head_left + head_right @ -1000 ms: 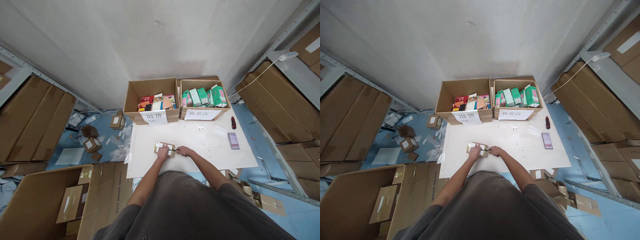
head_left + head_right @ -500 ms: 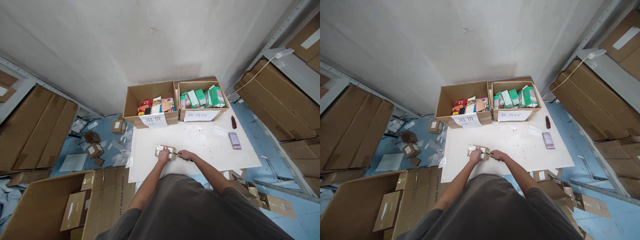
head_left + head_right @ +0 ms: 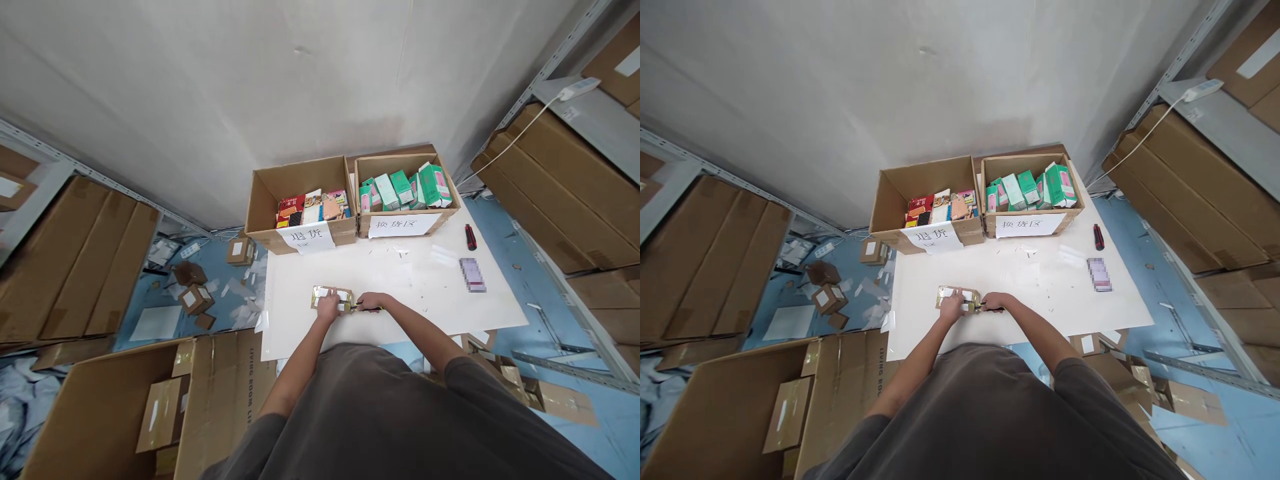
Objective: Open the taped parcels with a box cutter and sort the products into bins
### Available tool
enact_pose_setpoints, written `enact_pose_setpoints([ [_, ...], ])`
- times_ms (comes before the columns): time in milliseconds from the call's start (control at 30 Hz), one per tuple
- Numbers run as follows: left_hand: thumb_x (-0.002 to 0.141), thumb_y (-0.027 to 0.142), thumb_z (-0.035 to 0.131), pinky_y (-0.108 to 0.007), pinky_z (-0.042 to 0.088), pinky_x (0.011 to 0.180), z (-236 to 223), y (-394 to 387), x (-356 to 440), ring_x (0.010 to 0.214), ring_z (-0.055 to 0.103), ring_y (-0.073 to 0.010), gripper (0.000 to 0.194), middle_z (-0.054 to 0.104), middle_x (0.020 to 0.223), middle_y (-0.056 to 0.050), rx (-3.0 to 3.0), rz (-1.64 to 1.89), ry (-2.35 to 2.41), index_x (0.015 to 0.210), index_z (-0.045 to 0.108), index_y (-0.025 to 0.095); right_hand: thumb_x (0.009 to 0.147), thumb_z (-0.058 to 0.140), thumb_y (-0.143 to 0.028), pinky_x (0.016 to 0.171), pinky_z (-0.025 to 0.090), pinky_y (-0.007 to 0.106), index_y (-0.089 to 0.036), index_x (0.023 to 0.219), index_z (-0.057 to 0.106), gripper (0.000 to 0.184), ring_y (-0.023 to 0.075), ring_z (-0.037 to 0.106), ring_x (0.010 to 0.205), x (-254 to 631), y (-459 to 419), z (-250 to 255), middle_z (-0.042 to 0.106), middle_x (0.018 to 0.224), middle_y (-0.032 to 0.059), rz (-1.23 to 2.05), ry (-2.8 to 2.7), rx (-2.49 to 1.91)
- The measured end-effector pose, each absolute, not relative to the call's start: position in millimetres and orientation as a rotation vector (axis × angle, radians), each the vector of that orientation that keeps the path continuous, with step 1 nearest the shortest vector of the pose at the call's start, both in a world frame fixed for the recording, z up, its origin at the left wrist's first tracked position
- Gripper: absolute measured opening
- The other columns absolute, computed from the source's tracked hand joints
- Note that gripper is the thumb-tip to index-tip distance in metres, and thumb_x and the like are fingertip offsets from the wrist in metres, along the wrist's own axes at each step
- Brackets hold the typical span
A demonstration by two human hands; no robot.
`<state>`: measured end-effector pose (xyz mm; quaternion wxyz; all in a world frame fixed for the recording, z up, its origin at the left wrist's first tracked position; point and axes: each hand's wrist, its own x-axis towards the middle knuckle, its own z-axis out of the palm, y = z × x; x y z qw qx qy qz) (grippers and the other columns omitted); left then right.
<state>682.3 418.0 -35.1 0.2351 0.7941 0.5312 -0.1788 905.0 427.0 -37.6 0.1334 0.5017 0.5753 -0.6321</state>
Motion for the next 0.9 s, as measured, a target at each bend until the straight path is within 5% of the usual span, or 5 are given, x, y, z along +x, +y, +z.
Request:
enact_pose_setpoints([
  [200,0.066,0.025,0.092,-0.042,0.045,0.112,-33,412,676,0.153,0.037,-0.0335,0.065,0.039,0.166,-0.013,2.186,-0.406,1.425,0.124,0.063,0.024,0.094,0.062,-0.046,0.051,0.042,0.024,-0.021,0.090,0.063,0.026,0.0122,0.048,0.039,924,396,-38,0.055,0.052,-0.0054,-1.851,1.725,1.550],
  [333,0.085,0.041,0.078,-0.041,0.041,0.116,-33,416,663,0.150,0.042,-0.0294,0.072,0.050,0.159,-0.008,2.165,-0.240,1.491,0.149,0.048,0.031,0.099,0.054,-0.050,0.051,0.041,0.024,-0.021,0.095,0.059,0.029,0.0125,0.049,0.040,943,378,-34,0.054,0.054,-0.0060,-1.870,1.710,1.717],
  [533,0.078,0.057,0.079,-0.053,0.021,0.125,-47,439,655,0.160,0.012,-0.0379,0.092,0.033,0.169,-0.011,2.150,-0.307,1.601,0.157,0.039,0.032,0.104,0.043,-0.059,0.056,0.044,0.025,-0.024,0.107,0.056,0.038,0.0132,0.056,0.049,932,362,-27,0.063,0.074,-0.0024,-1.827,1.680,1.929],
  [767,0.088,0.060,0.067,-0.051,0.024,0.123,-59,438,652,0.157,0.022,-0.0375,0.074,0.038,0.167,-0.008,2.217,-0.255,1.579,0.155,0.045,0.035,0.111,0.031,-0.046,0.085,0.045,0.028,-0.029,0.131,0.059,0.039,0.0239,0.067,0.105,899,344,-36,0.072,0.115,0.0069,-1.497,1.907,1.970],
  [900,0.094,0.057,0.060,-0.051,0.024,0.123,-60,428,649,0.158,0.019,-0.0368,0.065,0.040,0.166,-0.006,2.277,-0.160,1.565,0.154,0.046,0.037,0.110,0.034,-0.046,0.089,0.043,0.029,-0.032,0.148,0.051,0.044,0.0250,0.064,0.112,899,337,-40,0.066,0.123,0.0094,-1.247,1.969,2.001],
])
